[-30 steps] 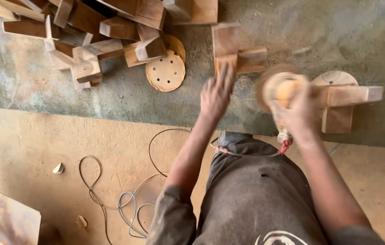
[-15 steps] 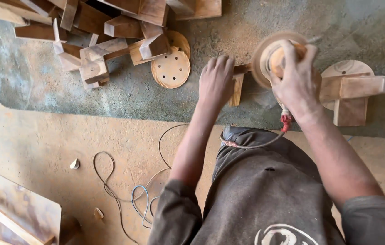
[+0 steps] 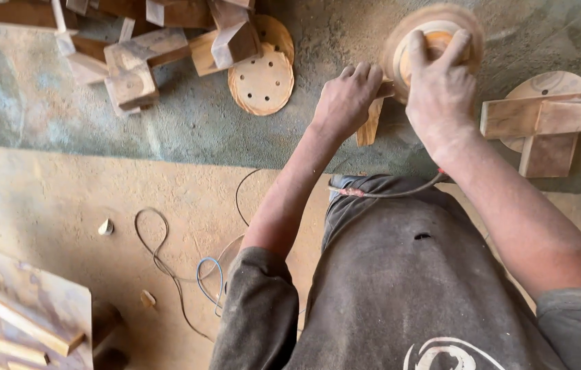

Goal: The person uses an orbital sander to smooth small wooden blocks on a workbench. They pick up each block, sand its surfaces, and place it back among the others. The process is repeated for multiple blocks throughout the clip.

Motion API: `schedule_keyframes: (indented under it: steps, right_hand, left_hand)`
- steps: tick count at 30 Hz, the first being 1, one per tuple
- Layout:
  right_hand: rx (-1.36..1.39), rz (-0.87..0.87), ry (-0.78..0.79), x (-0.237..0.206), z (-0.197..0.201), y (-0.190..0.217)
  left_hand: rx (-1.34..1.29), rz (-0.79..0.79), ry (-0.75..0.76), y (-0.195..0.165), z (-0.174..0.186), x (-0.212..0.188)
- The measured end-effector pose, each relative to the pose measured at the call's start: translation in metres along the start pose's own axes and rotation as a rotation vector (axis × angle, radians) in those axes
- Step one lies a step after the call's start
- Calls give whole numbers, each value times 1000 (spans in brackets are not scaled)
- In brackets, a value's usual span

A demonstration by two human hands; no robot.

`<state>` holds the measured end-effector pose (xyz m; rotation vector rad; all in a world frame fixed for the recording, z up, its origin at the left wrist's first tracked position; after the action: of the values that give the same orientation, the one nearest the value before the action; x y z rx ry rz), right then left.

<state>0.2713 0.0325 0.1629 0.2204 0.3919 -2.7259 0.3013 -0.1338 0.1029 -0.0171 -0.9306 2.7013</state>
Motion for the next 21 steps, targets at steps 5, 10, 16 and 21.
schedule_keyframes:
  steps: [5, 10, 16, 21]
  right_hand:
    - [101, -98, 47, -16, -2, -20]
    - [113, -154, 160, -21, -17, -12]
    - [130, -167, 122, -22, -11, -20]
    - [84, -78, 120, -27, -2, -18]
  left_hand:
    - [19, -3, 28, -3, 4, 1]
    - [2, -27, 47, -2, 3, 2]
    - [-33, -5, 59, -1, 0, 0]
    - [-8, -64, -34, -4, 8, 0]
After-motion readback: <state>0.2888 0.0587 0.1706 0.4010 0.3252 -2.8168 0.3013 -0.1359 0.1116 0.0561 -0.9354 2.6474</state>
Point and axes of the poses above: each hand's wrist, its own x-axis towards the middle knuckle, its own z-axis out of the back of the hand, y = z × x, the point moved 2 cm from there along x, towards the middle knuckle, and after that the axes turned 13 degrees about -x, right-handed, at the moved point
